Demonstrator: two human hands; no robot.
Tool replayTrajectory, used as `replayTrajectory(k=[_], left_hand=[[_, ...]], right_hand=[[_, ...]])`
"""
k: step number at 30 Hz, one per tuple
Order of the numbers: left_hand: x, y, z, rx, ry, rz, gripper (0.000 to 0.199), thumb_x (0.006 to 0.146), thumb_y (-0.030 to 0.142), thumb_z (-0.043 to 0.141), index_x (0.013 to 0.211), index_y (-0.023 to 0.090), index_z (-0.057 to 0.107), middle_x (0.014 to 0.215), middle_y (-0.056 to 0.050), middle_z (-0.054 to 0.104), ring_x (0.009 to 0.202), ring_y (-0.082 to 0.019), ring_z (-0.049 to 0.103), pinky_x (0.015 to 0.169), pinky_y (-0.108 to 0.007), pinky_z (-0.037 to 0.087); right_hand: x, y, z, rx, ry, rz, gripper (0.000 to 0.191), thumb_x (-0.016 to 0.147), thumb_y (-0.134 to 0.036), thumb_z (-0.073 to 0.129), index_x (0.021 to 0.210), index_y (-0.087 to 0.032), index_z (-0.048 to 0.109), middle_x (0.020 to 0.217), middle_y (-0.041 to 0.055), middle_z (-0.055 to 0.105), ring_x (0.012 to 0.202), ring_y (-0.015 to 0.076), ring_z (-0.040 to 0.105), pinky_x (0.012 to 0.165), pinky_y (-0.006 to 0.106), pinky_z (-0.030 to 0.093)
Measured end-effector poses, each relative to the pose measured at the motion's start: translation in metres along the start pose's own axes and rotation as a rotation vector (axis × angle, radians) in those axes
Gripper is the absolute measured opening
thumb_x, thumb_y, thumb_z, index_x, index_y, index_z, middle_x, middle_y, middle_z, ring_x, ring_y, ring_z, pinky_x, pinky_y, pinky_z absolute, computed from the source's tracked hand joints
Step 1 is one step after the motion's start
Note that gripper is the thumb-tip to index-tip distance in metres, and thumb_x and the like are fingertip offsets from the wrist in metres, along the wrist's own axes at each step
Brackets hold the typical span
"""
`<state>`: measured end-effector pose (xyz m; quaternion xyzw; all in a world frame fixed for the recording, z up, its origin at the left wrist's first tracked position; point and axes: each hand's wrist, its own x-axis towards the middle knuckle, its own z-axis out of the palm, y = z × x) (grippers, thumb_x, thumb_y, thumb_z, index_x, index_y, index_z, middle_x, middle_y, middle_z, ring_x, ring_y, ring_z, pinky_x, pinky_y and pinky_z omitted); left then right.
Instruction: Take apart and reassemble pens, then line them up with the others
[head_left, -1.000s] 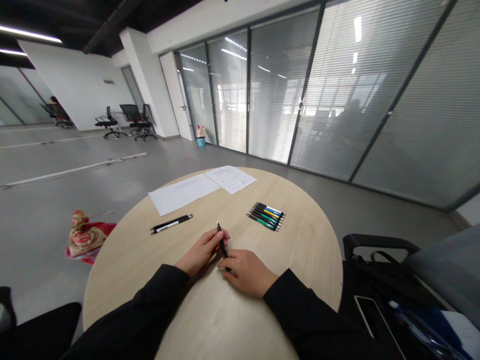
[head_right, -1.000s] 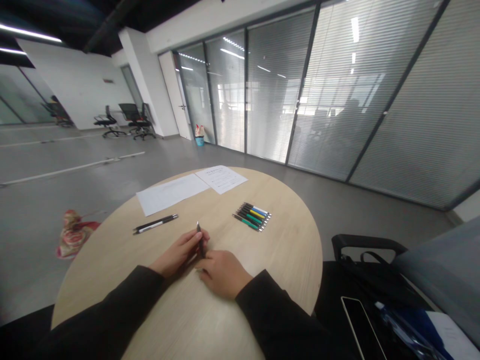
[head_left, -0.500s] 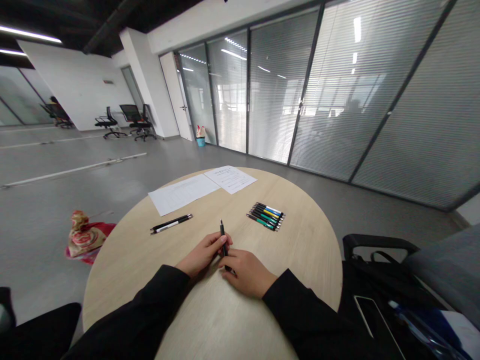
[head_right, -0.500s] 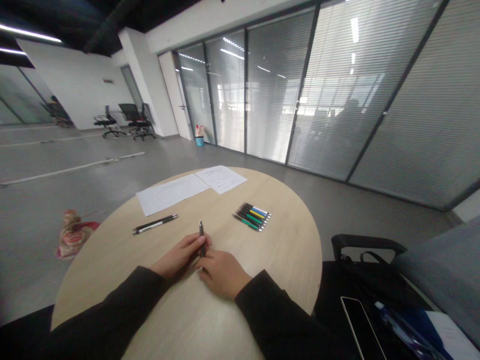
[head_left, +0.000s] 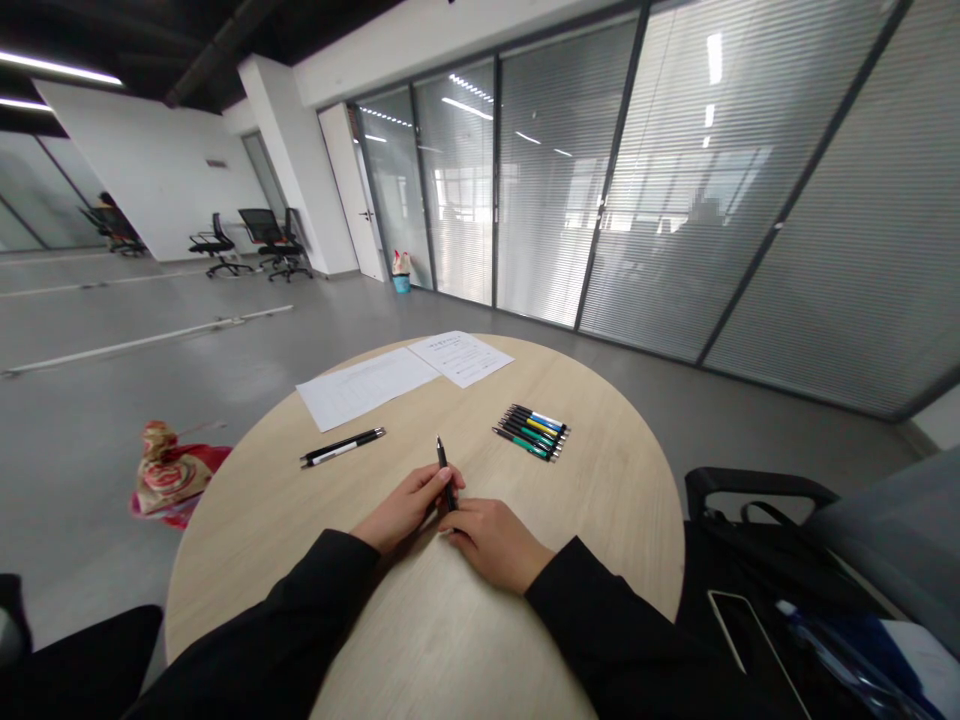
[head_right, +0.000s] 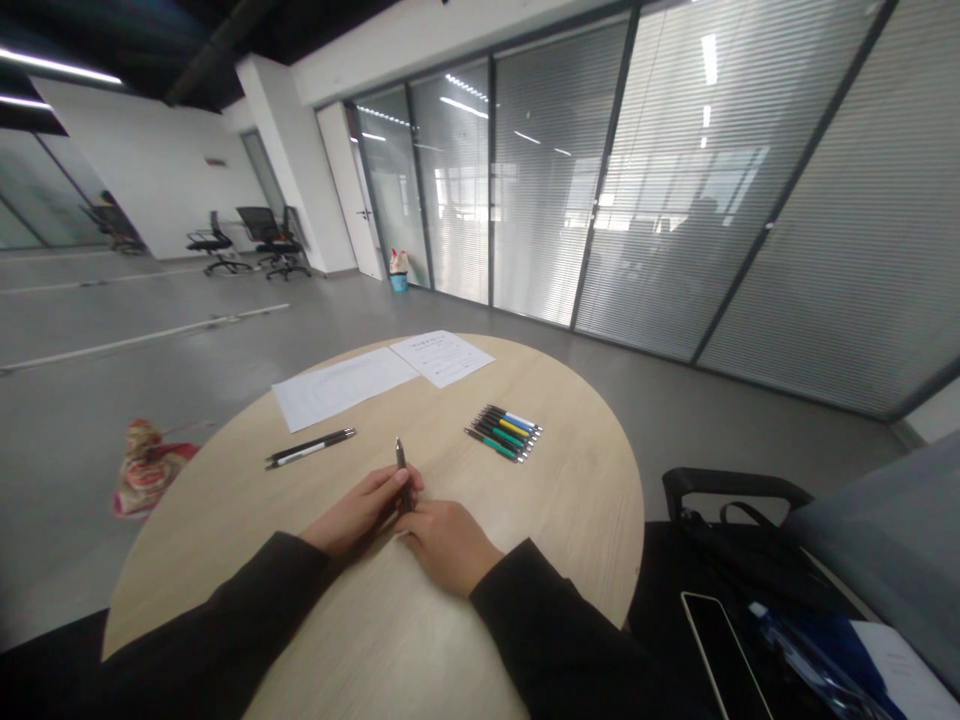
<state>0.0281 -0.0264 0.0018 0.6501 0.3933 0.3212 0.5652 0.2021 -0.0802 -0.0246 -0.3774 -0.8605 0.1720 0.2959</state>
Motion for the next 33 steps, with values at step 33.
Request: replayTrajectory(k=[33], left_hand=[[0.005,-0.009,-0.001,-0.279,0.22,-0.024,0.045,0.08,0.045,0.074,0.109,0.021,0.048,0.077,0.006,0.053,0.063,-0.01,0.052,0.061,-0.023,0.041]], right_hand=[[0.001,0.029,-0.015,0.06,0.223,0.388,0.007,0.085,-0.013,0.064,0.086,-0.018,0.07,0.079,0.0021,0.068,0.074,0.0156,0.059,0.07,0.025,0.042]])
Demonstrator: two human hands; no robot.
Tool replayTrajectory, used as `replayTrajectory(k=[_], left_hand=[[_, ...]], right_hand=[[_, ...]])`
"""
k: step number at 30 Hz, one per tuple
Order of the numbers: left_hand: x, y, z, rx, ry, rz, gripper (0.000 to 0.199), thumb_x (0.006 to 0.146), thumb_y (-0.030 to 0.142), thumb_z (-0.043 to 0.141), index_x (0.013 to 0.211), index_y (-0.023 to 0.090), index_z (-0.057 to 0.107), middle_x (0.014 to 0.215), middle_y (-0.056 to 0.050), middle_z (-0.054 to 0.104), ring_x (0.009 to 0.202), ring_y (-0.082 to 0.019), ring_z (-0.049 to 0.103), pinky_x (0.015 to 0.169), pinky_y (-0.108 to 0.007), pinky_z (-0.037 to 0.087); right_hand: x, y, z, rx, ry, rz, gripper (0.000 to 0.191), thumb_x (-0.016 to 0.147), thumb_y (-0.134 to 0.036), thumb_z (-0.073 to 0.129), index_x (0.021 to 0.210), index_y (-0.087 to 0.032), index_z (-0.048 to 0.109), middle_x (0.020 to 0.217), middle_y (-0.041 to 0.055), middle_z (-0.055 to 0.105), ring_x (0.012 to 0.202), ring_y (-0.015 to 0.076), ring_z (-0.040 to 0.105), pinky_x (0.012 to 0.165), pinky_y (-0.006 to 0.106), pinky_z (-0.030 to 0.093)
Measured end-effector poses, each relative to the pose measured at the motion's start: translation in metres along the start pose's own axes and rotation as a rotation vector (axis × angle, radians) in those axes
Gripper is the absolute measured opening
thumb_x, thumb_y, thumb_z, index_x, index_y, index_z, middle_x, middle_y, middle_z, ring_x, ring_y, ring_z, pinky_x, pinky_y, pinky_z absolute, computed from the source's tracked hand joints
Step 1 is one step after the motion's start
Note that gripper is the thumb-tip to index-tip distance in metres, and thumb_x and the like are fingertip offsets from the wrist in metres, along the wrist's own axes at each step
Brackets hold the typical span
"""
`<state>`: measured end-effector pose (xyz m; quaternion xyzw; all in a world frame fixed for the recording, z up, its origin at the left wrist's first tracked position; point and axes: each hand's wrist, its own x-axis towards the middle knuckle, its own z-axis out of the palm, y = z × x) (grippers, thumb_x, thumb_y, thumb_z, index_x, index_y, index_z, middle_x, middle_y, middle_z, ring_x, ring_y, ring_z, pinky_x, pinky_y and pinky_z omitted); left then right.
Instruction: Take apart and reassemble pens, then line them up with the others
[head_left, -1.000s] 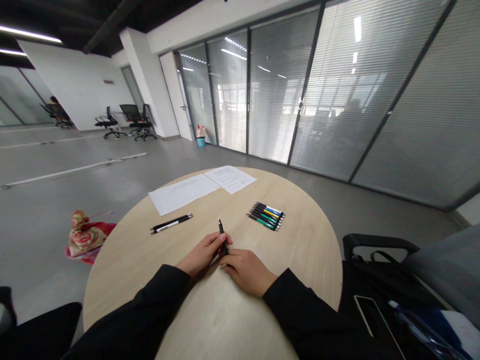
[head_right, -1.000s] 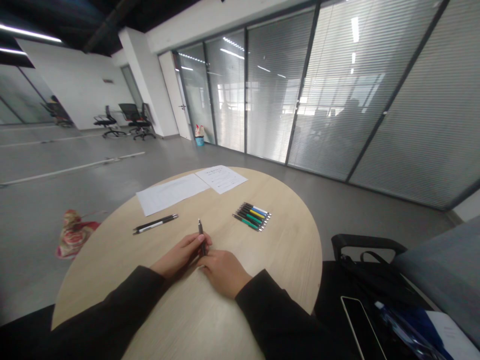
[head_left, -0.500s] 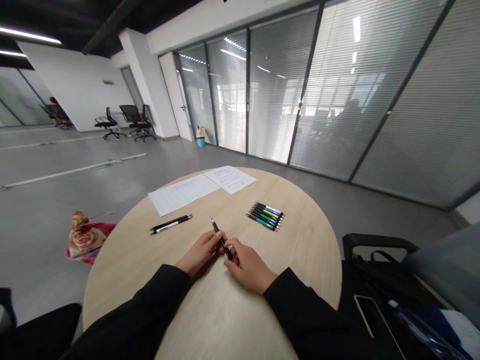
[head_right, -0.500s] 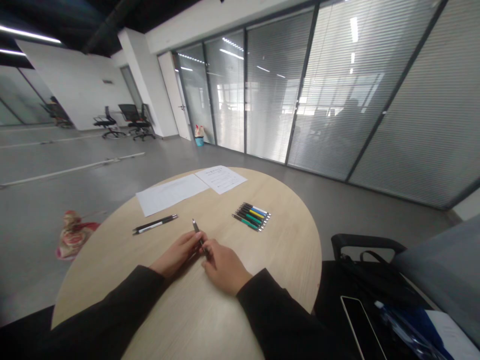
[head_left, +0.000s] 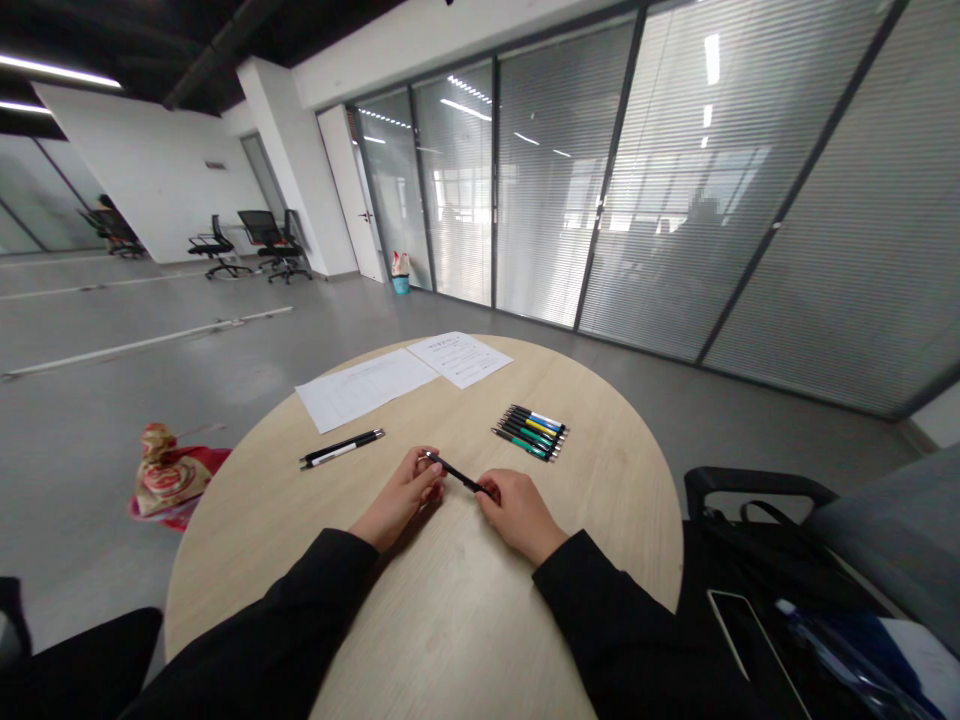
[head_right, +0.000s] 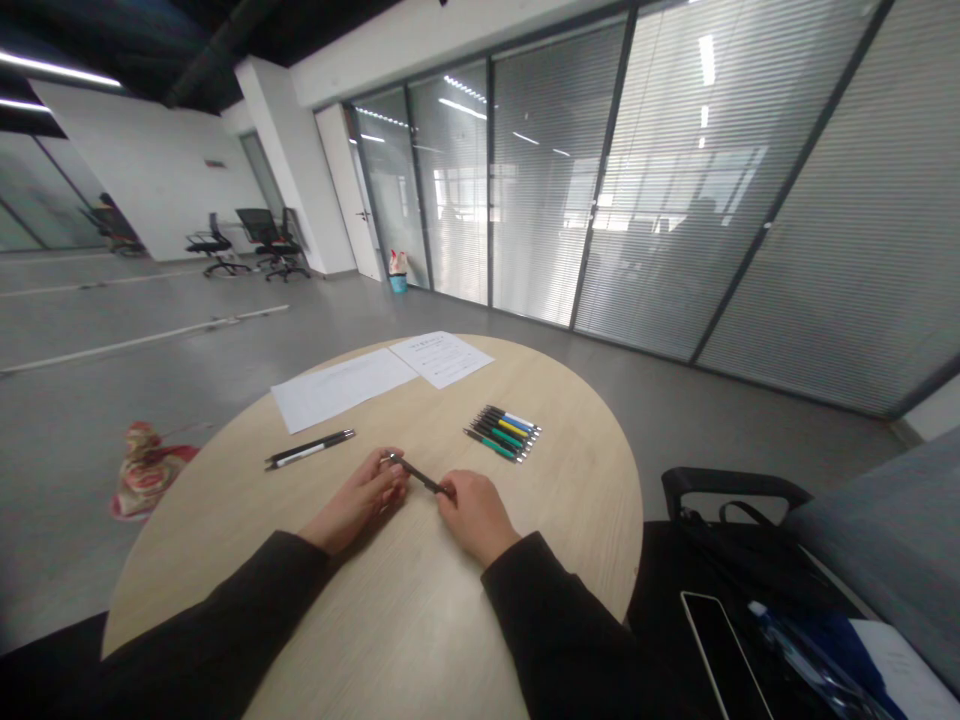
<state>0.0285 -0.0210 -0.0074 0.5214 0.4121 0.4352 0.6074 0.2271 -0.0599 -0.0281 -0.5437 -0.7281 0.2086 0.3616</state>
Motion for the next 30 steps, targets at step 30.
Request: replayTrajectory(k=[30], left_hand=[[0.005,-0.002,-0.01,0.32,0.002,0.068,0.038,0.085,0.048,0.062,0.108,0.02,0.048,0.08,0.004,0.052,0.066,-0.012,0.053,0.062,-0.026,0.043]], right_hand=[[0.011,0.064,-0.046,-0.488,0.226,0.19,0.006,0.086,-0.018,0.067,0.09,-0.018,0.072,0.094,0.0085,0.069,0.097,0.0255,0.056,0.085,0.033,0.04]])
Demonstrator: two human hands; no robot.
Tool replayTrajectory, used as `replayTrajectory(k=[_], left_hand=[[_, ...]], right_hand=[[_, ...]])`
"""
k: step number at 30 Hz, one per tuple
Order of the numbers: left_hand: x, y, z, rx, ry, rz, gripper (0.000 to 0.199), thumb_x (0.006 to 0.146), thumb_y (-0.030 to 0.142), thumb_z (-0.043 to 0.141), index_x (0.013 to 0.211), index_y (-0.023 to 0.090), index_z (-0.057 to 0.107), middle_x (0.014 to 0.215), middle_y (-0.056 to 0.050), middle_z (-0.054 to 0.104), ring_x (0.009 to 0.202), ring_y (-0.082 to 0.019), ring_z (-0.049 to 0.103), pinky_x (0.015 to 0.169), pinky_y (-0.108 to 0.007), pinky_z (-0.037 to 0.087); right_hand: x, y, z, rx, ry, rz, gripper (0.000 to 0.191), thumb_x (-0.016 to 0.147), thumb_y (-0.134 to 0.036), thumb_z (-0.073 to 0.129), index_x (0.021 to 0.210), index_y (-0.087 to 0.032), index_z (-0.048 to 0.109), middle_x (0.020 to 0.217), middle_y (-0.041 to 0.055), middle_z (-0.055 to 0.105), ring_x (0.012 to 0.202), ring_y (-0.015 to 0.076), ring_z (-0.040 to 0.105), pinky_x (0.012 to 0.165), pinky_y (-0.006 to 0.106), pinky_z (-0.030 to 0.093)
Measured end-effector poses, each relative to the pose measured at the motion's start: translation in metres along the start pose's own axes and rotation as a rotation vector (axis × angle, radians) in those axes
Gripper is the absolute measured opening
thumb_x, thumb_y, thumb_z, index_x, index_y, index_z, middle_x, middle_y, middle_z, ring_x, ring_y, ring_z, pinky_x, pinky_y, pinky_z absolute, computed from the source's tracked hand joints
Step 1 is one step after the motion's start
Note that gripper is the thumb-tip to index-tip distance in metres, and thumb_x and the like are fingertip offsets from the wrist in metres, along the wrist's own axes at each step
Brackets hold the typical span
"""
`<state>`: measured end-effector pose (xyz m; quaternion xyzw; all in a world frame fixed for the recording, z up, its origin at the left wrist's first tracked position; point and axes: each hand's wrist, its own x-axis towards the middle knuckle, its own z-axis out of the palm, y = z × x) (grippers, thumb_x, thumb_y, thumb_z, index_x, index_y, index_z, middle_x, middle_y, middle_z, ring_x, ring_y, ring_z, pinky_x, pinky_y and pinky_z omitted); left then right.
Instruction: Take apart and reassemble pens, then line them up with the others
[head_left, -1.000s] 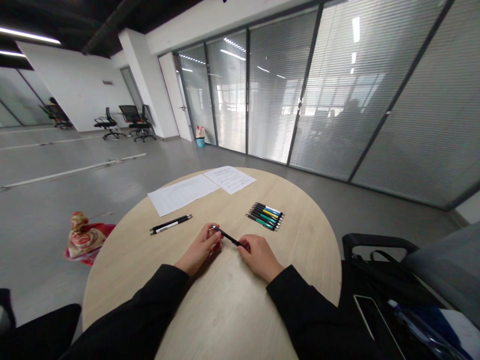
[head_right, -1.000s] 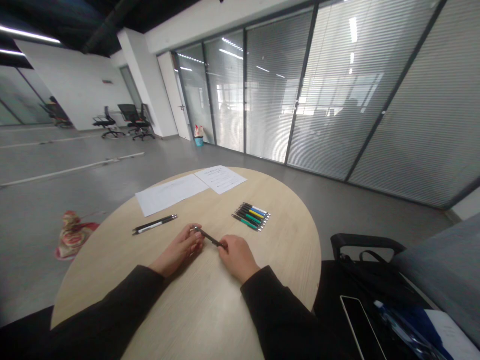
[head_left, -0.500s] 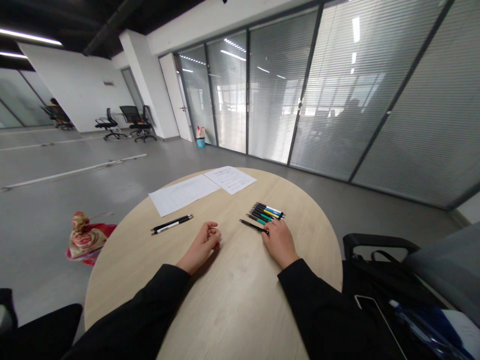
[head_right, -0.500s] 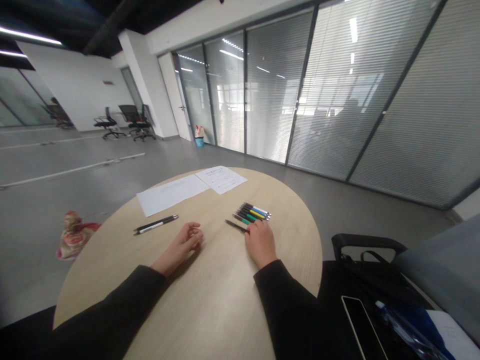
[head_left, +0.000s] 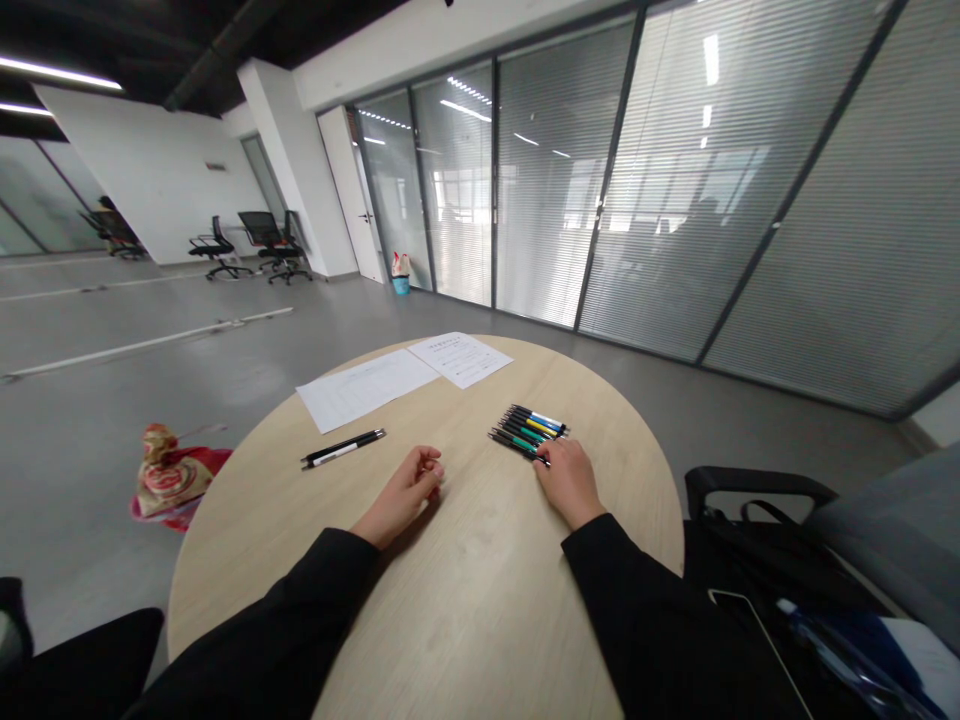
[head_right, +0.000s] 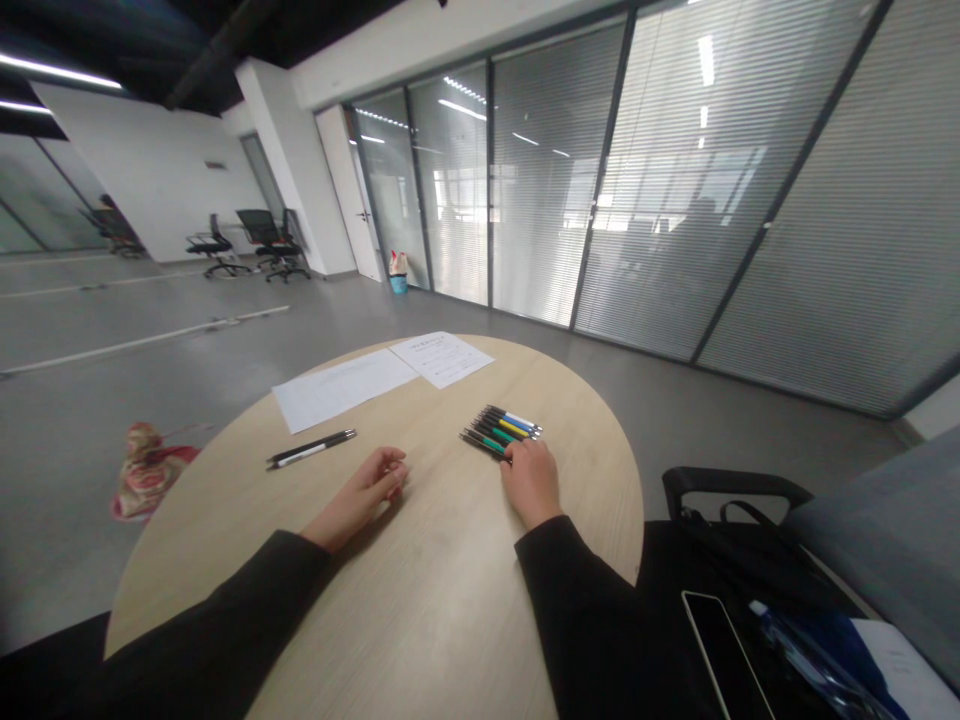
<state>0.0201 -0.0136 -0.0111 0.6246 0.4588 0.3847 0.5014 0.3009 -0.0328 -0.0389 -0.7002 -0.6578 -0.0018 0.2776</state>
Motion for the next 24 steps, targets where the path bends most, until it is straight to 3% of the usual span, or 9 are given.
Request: replayTrajectory(k=[16,24], left_hand=[[-0.0009,-0.0003,-0.002,0.07,-0.017,0.029,0.035,0.086,0.047,0.061,0.105,0.02,0.051,0.073,0.005,0.054,0.063,-0.013,0.053,0.062,-0.027,0.042],[-0.0023,0.0021,-0.0064,0.353,0.03,0.176,0.023,0.089,0.041,0.057,0.097,0.02,0.06,0.077,0.0,0.059,0.068,-0.018,0.054,0.066,-0.031,0.043]], right_hand=[[0.0005,0.0016,0.0002,-0.007,0.011,0.004,0.005,0.086,-0.018,0.066,0.082,-0.019,0.068,0.088,0.0062,0.068,0.09,0.0226,0.055,0.079,0.031,0.037],[0.0016,0.0009,0.0009,-0.01,0.022,0.015,0.004,0.087,-0.018,0.066,0.084,-0.019,0.067,0.086,0.0058,0.067,0.089,0.0227,0.055,0.078,0.031,0.036]])
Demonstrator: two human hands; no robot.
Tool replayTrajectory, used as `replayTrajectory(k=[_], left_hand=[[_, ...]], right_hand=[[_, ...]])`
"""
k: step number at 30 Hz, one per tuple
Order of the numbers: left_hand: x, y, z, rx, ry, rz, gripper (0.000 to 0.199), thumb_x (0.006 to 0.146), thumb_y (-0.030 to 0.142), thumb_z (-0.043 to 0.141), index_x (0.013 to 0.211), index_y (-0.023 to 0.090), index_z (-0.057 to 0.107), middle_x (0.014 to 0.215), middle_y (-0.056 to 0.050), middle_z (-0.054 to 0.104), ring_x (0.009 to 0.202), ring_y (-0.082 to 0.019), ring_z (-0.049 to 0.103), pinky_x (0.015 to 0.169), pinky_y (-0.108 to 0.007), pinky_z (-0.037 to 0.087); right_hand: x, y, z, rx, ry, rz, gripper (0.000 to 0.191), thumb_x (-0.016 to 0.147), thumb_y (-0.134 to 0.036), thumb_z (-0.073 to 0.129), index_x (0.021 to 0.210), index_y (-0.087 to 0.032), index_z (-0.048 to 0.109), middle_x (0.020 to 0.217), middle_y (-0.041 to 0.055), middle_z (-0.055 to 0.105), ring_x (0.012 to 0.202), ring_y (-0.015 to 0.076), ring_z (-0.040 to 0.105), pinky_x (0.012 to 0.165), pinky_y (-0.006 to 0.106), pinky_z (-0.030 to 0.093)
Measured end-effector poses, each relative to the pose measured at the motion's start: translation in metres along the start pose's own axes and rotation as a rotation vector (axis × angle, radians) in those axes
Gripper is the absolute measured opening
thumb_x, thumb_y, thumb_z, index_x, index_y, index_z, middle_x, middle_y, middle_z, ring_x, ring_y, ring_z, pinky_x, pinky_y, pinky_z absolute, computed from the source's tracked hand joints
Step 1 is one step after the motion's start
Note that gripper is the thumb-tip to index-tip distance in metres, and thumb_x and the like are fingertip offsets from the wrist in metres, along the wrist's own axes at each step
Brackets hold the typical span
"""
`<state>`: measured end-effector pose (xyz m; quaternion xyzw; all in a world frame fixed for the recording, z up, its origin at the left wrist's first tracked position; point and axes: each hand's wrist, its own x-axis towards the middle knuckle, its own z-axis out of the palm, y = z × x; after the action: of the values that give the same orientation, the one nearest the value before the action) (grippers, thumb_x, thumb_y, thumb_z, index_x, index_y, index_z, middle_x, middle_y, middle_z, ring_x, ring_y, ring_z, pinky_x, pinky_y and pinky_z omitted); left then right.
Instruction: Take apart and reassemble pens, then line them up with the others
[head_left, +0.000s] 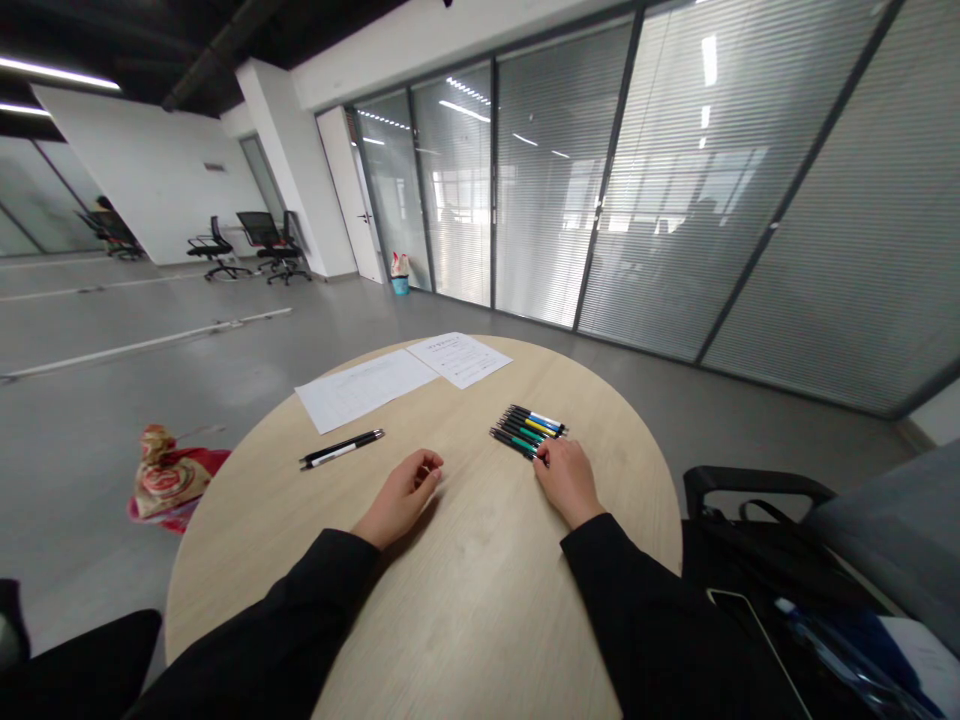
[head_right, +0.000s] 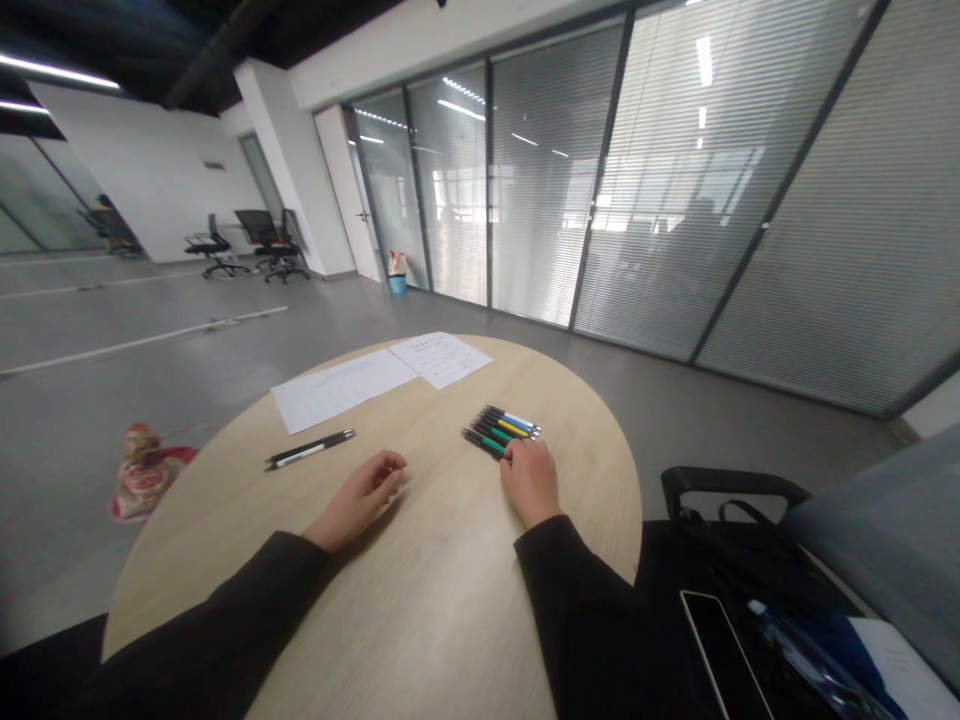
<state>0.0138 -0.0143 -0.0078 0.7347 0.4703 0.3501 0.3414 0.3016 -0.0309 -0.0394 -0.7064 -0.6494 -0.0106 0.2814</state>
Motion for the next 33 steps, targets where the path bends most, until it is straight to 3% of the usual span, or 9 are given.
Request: replayTrajectory(k=[6,11,14,18,22,29,33], left_hand=[[0.006,-0.009,-0.01,0.336,0.025,0.182,0.018,0.092,0.035,0.05,0.095,0.02,0.061,0.095,-0.009,0.062,0.086,-0.025,0.058,0.082,-0.04,0.046],[0.018,-0.031,-0.037,0.656,0.117,0.254,0.025,0.091,0.034,0.049,0.102,0.016,0.063,0.104,-0.015,0.061,0.099,-0.033,0.056,0.092,-0.048,0.045],[0.021,-0.041,-0.058,0.867,0.226,0.201,0.03,0.091,0.031,0.047,0.11,0.014,0.063,0.11,-0.018,0.06,0.1,-0.035,0.055,0.093,-0.05,0.044],[0.02,-0.042,-0.075,1.111,0.251,-0.01,0.036,0.094,0.027,0.041,0.12,0.012,0.061,0.114,-0.02,0.061,0.106,-0.038,0.053,0.088,-0.05,0.044],[0.02,-0.041,-0.076,1.207,0.214,-0.124,0.04,0.094,0.025,0.039,0.126,0.009,0.056,0.115,-0.02,0.062,0.105,-0.038,0.055,0.086,-0.049,0.044],[0.019,-0.033,-0.07,1.211,0.148,-0.031,0.034,0.096,0.026,0.04,0.117,0.011,0.062,0.108,-0.017,0.064,0.101,-0.033,0.058,0.085,-0.042,0.044],[0.016,-0.03,-0.067,1.234,0.118,-0.045,0.031,0.097,0.029,0.041,0.111,0.014,0.064,0.109,-0.016,0.062,0.101,-0.032,0.057,0.084,-0.04,0.044]], right_hand=[[-0.002,-0.006,-0.003,0.046,0.038,0.001,0.003,0.089,-0.018,0.062,0.088,-0.018,0.065,0.087,0.0063,0.067,0.089,0.0231,0.055,0.079,0.031,0.037],[-0.007,-0.019,-0.006,0.11,0.041,-0.094,0.01,0.09,-0.014,0.056,0.087,-0.017,0.065,0.086,0.0068,0.066,0.088,0.0228,0.055,0.081,0.032,0.037],[-0.011,-0.025,-0.005,0.154,0.026,-0.16,0.011,0.091,-0.013,0.054,0.087,-0.017,0.065,0.085,0.0066,0.066,0.086,0.0223,0.054,0.081,0.032,0.037],[-0.014,-0.028,0.001,0.201,0.033,-0.217,0.011,0.09,-0.012,0.056,0.09,-0.016,0.065,0.085,0.0065,0.066,0.086,0.0225,0.053,0.08,0.032,0.037],[-0.014,-0.027,0.005,0.23,0.04,-0.234,0.011,0.09,-0.012,0.056,0.09,-0.016,0.066,0.085,0.006,0.066,0.085,0.0223,0.053,0.079,0.033,0.038],[-0.015,-0.032,0.006,0.254,0.045,-0.257,0.012,0.088,-0.01,0.055,0.089,-0.016,0.065,0.083,0.0057,0.065,0.084,0.0223,0.053,0.079,0.033,0.037],[-0.016,-0.036,0.008,0.271,0.023,-0.278,0.012,0.088,-0.009,0.054,0.087,-0.016,0.064,0.083,0.0055,0.065,0.085,0.0222,0.053,0.079,0.033,0.037]])
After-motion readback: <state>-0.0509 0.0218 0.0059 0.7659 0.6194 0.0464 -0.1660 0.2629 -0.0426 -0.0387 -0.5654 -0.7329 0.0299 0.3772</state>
